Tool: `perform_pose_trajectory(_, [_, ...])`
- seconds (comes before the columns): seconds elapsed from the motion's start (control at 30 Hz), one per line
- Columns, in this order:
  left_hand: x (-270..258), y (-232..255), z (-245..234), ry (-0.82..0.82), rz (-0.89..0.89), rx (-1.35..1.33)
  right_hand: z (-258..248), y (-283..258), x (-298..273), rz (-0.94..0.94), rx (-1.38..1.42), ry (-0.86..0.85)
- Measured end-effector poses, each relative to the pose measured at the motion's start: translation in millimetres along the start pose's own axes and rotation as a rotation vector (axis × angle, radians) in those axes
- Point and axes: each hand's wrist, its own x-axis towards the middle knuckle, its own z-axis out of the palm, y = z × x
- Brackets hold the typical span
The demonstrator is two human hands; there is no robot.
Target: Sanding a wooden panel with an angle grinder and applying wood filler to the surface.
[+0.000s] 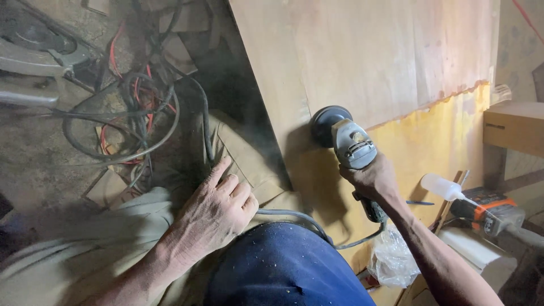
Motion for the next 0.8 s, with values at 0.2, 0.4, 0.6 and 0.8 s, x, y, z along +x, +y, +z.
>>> perform_pose_trajectory(0.2, [3, -2, -2, 0.081, -0.032, -0.027, -1, -17, 3, 0.083, 0.023, 0.009])
perform_pose_trajectory(0.4, [2, -6, -17, 0.004, -0.027, -0.037, -9, -47, 18, 0.119, -0.031, 0.024])
perform_pose_trajectory(0.6, [-5, -7, -11, 0.050, -0.058, -0.036, -21, -72, 52, -0.154, 0.179, 0.059])
perform_pose_trajectory(0.8, [-4, -6, -15, 0.107, -0.101, -0.015, -24, -69, 88, -0.310, 0.043, 0.122])
